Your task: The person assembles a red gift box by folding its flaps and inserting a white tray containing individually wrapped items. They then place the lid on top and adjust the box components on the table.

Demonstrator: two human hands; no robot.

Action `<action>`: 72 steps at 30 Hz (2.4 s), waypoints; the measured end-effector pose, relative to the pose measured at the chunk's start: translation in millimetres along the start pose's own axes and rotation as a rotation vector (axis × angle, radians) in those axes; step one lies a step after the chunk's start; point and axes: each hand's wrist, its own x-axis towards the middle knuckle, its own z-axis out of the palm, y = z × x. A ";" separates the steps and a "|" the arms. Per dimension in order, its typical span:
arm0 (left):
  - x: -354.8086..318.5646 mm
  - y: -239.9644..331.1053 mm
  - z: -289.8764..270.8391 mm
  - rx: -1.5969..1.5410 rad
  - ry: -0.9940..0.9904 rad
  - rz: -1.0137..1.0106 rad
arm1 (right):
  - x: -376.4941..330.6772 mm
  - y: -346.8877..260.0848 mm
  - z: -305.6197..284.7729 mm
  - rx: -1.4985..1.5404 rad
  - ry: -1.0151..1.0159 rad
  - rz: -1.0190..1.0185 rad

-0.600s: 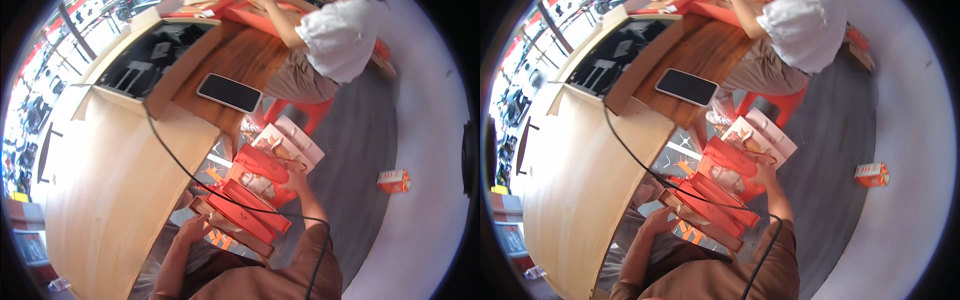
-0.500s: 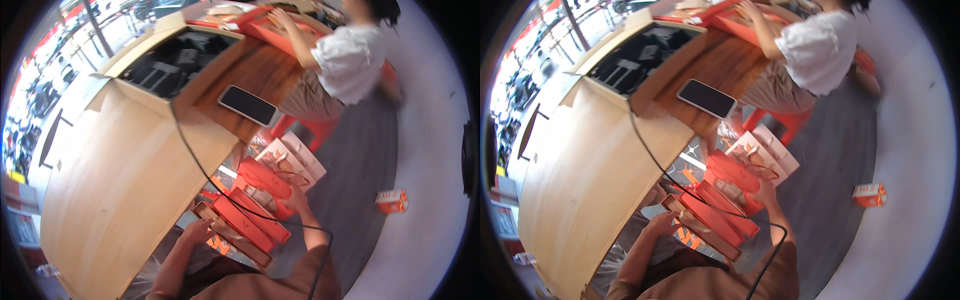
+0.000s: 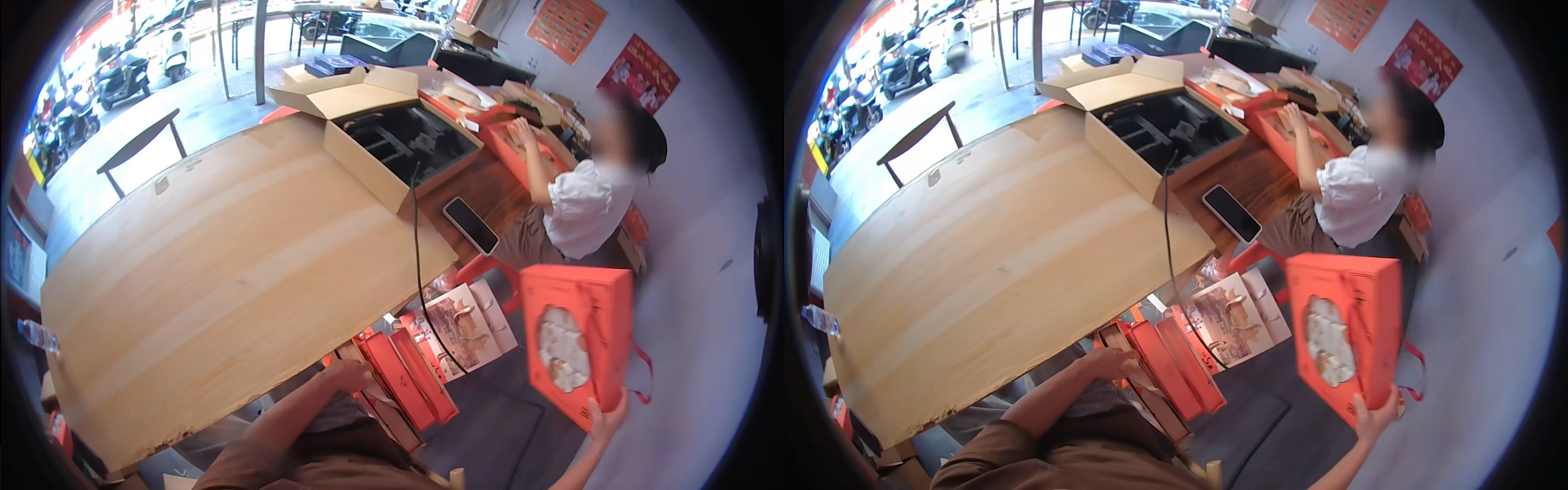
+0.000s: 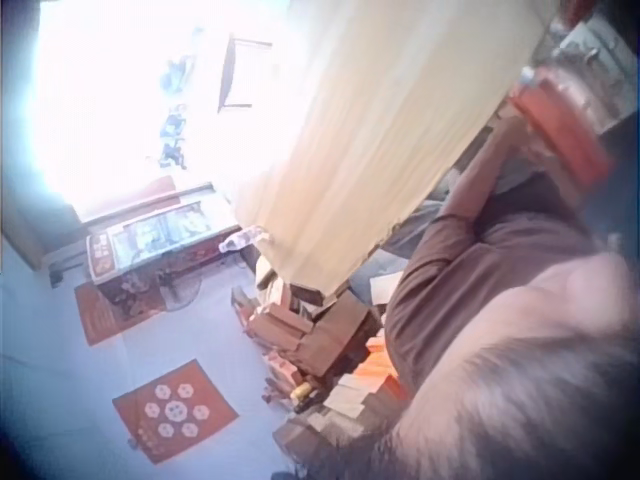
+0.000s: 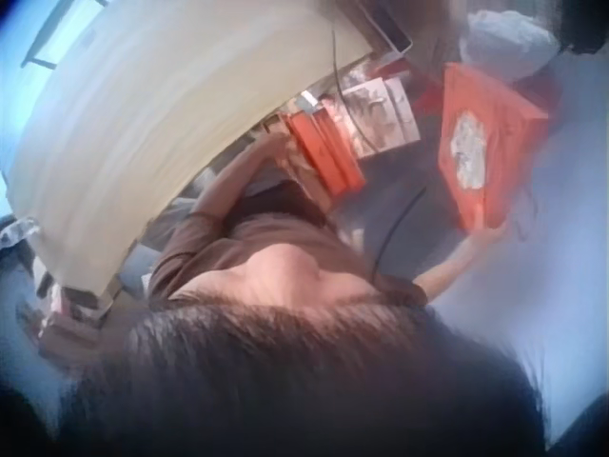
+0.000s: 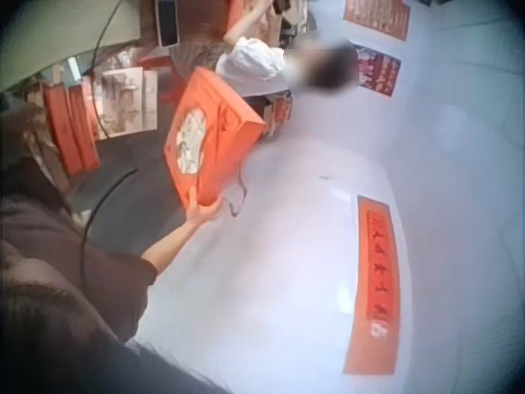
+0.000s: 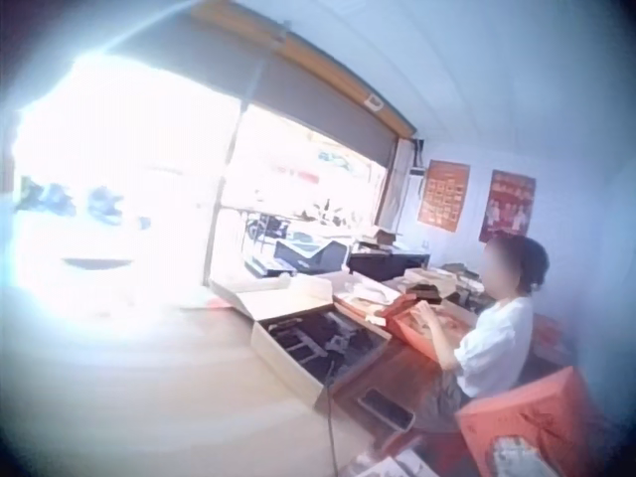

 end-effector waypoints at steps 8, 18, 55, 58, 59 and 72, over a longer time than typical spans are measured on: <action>-35.5 22.9 12.3 0.151 0.133 0.073 | 90.9 -140.1 -21.7 0.586 0.197 -0.260; -243.8 74.5 -13.8 -0.109 0.612 0.359 | 63.2 -505.1 230.2 1.653 -1.133 0.206; -329.7 29.2 -188.2 0.586 1.149 0.507 | -135.1 -399.1 161.6 -0.115 -2.360 -0.502; -318.8 31.4 -180.8 0.660 1.155 0.429 | -155.8 -491.1 184.6 0.185 -2.314 -0.728; -312.7 30.8 -176.2 0.735 1.159 0.373 | -159.3 -519.8 188.3 0.274 -2.288 -0.805; -436.2 -96.3 -148.7 0.858 1.352 0.013 | -67.6 -759.9 177.0 1.356 -0.824 -1.479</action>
